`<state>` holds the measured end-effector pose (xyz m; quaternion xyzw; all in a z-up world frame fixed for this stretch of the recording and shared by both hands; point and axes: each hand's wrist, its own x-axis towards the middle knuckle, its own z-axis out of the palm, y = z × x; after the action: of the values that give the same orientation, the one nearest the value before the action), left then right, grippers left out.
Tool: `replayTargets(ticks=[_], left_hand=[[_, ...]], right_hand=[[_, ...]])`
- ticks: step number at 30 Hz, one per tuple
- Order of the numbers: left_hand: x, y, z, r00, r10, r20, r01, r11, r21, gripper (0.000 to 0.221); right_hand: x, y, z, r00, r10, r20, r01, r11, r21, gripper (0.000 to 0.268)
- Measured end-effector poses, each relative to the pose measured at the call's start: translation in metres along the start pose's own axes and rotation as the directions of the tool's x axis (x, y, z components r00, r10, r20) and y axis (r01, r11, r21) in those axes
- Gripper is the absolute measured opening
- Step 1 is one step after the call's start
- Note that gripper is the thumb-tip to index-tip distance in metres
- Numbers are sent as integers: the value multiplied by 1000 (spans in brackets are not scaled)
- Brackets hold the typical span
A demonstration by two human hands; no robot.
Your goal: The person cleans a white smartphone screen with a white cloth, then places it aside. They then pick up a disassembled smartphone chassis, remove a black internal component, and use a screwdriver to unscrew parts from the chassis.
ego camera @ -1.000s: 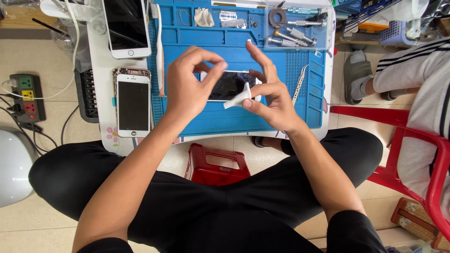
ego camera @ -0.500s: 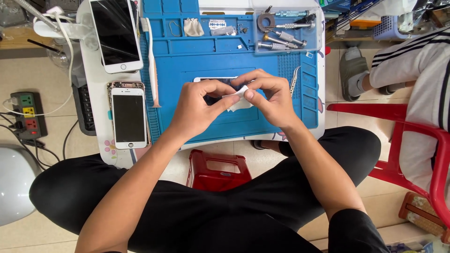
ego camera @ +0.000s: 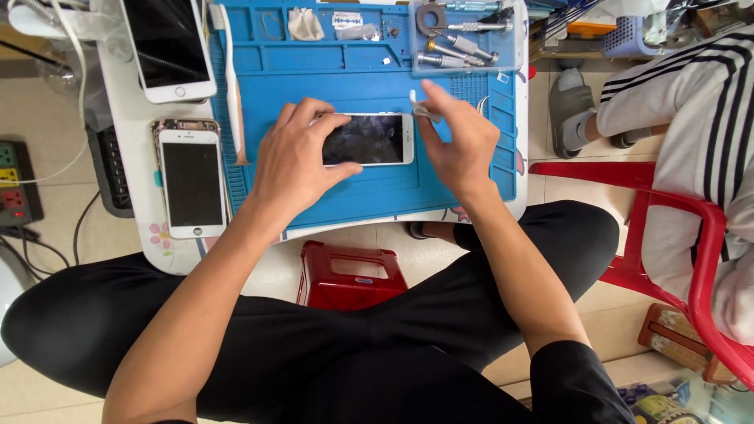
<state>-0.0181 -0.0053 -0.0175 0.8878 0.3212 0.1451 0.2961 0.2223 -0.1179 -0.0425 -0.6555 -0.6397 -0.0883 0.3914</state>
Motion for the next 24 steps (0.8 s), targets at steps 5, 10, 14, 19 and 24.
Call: replayTargets(ticks=[5, 10, 14, 19, 24], left_hand=[[-10, -13, 0, 997, 75, 6, -74, 973, 219, 82], [-16, -34, 19, 988, 143, -58, -123, 957, 264, 89], [-21, -36, 22, 980, 133, -150, -106, 979, 175, 87], [-31, -38, 34, 961, 184, -204, -150, 974, 172, 77], [-34, -36, 42, 975, 122, -185, -79, 972, 220, 73]], right_hand=[[-17, -29, -9, 968, -93, 235, 121, 986, -110, 20], [-66, -40, -5, 965, -85, 247, 103, 993, -63, 23], [-58, -37, 8, 972, -65, 227, 88, 992, -91, 31], [-52, -23, 17, 966, -36, 257, 70, 990, -124, 34], [-79, -45, -9, 941, 5, 338, 82, 966, -243, 42]])
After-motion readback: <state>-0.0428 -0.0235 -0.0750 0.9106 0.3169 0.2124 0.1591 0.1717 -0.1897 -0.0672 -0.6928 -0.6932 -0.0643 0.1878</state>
